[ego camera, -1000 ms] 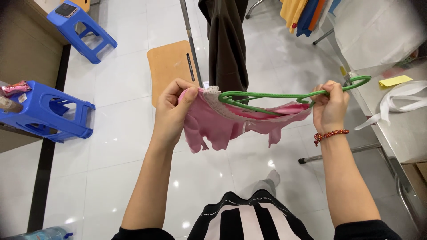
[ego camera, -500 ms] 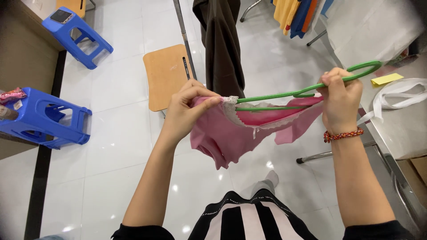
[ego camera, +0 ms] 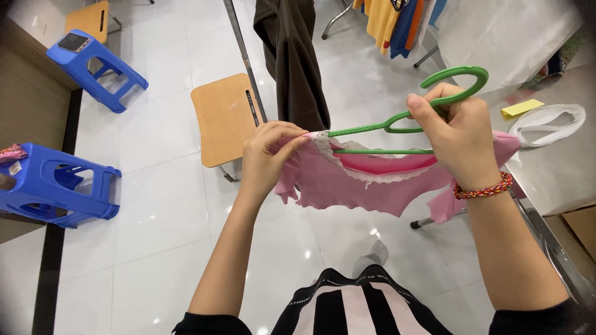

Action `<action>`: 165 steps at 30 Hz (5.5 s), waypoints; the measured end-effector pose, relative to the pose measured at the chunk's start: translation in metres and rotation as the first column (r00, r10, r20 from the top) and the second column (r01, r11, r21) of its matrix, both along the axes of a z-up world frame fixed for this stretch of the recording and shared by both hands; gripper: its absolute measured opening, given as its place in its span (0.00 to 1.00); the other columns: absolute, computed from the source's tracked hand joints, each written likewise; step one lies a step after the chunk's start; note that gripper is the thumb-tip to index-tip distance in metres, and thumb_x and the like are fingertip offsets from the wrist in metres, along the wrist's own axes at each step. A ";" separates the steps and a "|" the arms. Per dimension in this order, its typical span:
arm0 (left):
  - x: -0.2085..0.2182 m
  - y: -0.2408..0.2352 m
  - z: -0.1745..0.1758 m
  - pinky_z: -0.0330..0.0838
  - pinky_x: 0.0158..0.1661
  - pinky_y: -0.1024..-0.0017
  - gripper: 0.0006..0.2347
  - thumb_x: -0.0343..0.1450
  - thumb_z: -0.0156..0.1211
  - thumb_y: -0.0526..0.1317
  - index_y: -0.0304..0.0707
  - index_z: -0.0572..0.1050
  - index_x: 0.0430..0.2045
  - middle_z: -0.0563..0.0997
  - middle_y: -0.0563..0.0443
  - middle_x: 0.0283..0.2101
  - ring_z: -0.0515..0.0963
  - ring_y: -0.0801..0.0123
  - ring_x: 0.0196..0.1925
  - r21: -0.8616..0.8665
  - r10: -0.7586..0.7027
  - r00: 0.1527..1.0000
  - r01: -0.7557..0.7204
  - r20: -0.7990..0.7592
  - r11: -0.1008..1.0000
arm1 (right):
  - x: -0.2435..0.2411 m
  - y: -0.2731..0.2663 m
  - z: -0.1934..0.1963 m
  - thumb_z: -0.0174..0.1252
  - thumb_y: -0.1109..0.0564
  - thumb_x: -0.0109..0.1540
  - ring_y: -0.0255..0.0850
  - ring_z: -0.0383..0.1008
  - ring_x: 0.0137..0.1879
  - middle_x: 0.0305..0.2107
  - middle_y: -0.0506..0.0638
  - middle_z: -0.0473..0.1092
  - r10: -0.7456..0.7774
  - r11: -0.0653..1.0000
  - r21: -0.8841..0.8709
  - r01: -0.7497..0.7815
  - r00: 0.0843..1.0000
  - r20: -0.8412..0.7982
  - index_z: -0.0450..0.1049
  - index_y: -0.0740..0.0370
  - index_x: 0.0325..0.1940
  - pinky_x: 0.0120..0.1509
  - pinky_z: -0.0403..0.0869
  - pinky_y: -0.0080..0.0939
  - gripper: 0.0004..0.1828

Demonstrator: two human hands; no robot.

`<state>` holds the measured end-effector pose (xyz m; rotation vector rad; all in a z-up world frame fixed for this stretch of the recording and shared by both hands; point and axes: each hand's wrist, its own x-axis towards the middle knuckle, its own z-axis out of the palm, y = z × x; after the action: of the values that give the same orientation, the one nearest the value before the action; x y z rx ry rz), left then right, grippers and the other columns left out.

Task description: The person opens a cardboard box and removes a pink garment wrapped in a plastic bag. They unwrap the garment, place it on a green hanger, and hang it on a clothing rack. The person then folds the plastic bag and places it on the table, closes the box, and handles several yellow sticky notes.

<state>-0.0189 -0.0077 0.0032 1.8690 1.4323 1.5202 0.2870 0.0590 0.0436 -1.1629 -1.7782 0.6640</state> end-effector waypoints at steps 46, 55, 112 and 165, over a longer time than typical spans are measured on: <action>0.119 0.225 -0.041 0.65 0.51 0.78 0.12 0.79 0.62 0.41 0.61 0.81 0.57 0.72 0.60 0.35 0.71 0.72 0.46 -0.118 -0.415 0.910 0.412 0.003 0.903 | 0.230 0.043 -0.040 0.63 0.75 0.53 0.57 0.91 0.53 0.46 0.72 0.92 0.119 0.765 -0.563 -0.311 0.929 -0.352 0.86 0.84 0.57 0.58 0.84 0.54 0.27; 0.090 0.247 -0.017 0.63 0.72 0.59 0.18 0.77 0.62 0.37 0.59 0.76 0.62 0.72 0.51 0.67 0.70 0.59 0.71 0.158 0.129 0.991 -0.124 -0.020 0.980 | 0.074 0.120 0.025 0.65 0.66 0.59 0.40 0.85 0.47 0.45 0.54 0.87 0.140 0.810 -0.537 -0.235 0.967 -0.212 0.84 0.66 0.59 0.56 0.83 0.39 0.23; 0.482 0.156 -0.165 0.81 0.44 0.72 0.14 0.80 0.55 0.41 0.33 0.81 0.55 0.86 0.38 0.52 0.87 0.64 0.47 -0.738 -0.680 0.443 0.638 0.584 -0.219 | 0.356 -0.203 -0.264 0.44 0.48 0.80 0.54 0.81 0.50 0.55 0.64 0.74 -0.906 -0.071 -0.682 0.728 -0.333 -0.262 0.63 0.65 0.71 0.49 0.82 0.49 0.21; 0.608 0.236 -0.146 0.72 0.55 0.70 0.10 0.71 0.69 0.43 0.44 0.84 0.43 0.86 0.56 0.46 0.81 0.76 0.54 -0.772 -0.693 0.553 0.635 0.463 -0.009 | 0.566 -0.318 -0.298 0.51 0.61 0.78 0.42 0.71 0.32 0.29 0.49 0.73 -0.976 -0.169 -0.244 0.955 -0.128 0.174 0.73 0.59 0.58 0.44 0.70 0.46 0.07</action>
<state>0.5893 0.2281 -0.1426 1.3894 0.7381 0.0250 0.8534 -0.2588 -0.2548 -2.2190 -0.1341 -0.0914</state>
